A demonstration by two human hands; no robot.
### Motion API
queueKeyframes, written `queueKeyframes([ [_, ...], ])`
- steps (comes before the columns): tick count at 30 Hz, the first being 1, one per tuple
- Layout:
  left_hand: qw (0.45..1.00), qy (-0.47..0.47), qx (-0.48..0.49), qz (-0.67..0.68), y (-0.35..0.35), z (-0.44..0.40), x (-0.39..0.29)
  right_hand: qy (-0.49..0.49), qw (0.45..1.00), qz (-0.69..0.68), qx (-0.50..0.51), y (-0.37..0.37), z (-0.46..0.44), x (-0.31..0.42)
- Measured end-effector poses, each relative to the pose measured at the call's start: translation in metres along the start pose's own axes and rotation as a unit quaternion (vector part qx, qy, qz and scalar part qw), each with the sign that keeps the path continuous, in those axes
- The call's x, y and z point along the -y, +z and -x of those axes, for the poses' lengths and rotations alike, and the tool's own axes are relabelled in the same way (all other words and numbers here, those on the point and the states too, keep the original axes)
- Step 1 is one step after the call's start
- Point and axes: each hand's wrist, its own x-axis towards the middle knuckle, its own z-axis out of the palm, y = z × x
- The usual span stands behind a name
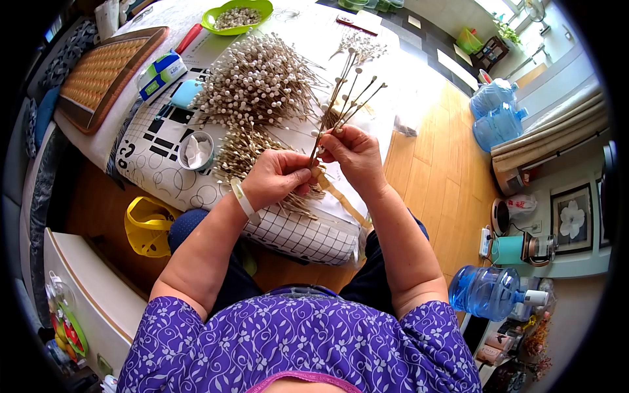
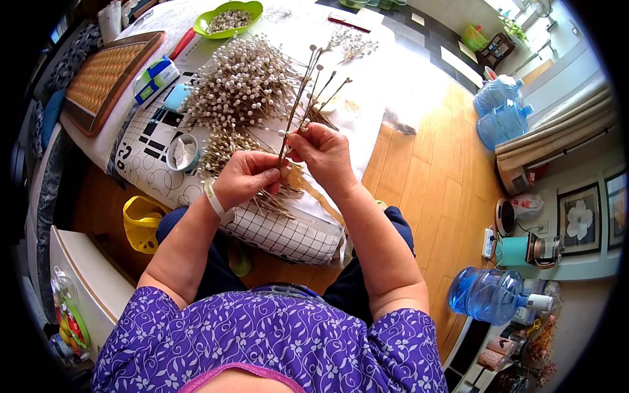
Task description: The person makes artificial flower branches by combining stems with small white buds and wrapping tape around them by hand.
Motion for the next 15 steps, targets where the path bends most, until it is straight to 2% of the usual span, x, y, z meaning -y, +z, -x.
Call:
queueKeyframes([
  [8,0.994,0.005,-0.019,-0.106,-0.004,-0.001,0.004,0.034,0.997,-0.070,-0.003,0.001,0.001,-0.009],
  [14,0.983,0.060,-0.033,-0.171,-0.003,0.001,0.002,0.083,0.987,-0.137,0.020,-0.004,-0.001,-0.014],
  [15,0.973,0.080,-0.026,-0.215,-0.005,0.001,0.002,0.099,0.985,-0.138,0.029,-0.004,-0.002,-0.012],
])
